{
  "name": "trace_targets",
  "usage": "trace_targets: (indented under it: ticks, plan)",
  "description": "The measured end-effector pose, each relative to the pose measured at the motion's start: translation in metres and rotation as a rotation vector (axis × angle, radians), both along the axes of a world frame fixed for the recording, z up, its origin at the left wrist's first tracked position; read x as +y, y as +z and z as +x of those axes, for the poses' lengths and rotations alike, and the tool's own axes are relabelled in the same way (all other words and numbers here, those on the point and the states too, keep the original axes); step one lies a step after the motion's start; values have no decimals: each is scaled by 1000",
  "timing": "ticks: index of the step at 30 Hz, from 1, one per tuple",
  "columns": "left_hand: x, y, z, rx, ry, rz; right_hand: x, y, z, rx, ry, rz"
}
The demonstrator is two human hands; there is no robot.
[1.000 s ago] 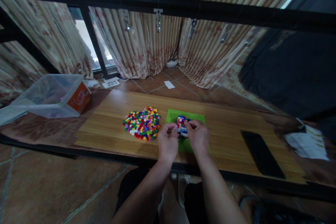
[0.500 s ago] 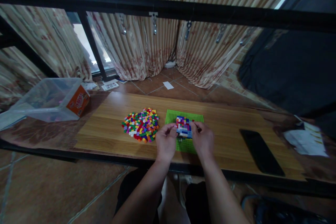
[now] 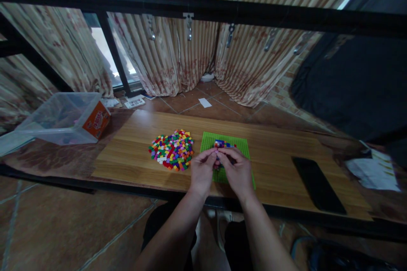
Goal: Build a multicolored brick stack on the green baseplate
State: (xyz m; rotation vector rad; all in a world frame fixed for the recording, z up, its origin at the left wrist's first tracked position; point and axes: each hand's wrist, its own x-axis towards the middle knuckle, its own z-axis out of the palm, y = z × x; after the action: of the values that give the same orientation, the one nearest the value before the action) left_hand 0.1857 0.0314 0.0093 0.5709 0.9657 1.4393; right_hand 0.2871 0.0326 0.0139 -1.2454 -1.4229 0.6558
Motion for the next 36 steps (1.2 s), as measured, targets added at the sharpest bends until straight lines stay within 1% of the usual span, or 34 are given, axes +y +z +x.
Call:
trace_targets:
  ticks: [5, 9, 13, 16, 19, 24, 27, 29, 31, 36]
  plan:
    - [0, 1, 1, -24, -3, -7, 0, -3, -1, -13, -16, 5]
    - [-1, 4, 2, 16, -23, -3, 2, -1, 0, -47, -30, 29]
    - [-1, 3, 4, 58, -68, 16, 7, 1, 11, -170, -93, 58]
    - [-1, -1, 5, 96, -55, 6, 14, 1, 22, -270, -154, 87]
    - [0, -5, 6, 167, -57, 18, 19, -1, 27, -357, -157, 107]
    - [0, -5, 6, 321, -207, 54, 23, -7, 25, -479, -109, 94]
    - [1, -4, 7, 375, -324, 80, 25, -8, 24, -505, -107, 83]
    - [2, -5, 7, 412, -378, 109, 26, -8, 25, -506, -111, 80]
    - [3, -8, 7, 454, -397, 138, 27, -8, 25, -499, -121, 76]
    - [3, -13, 8, 550, -389, 180, 28, -10, 25, -434, -139, 48]
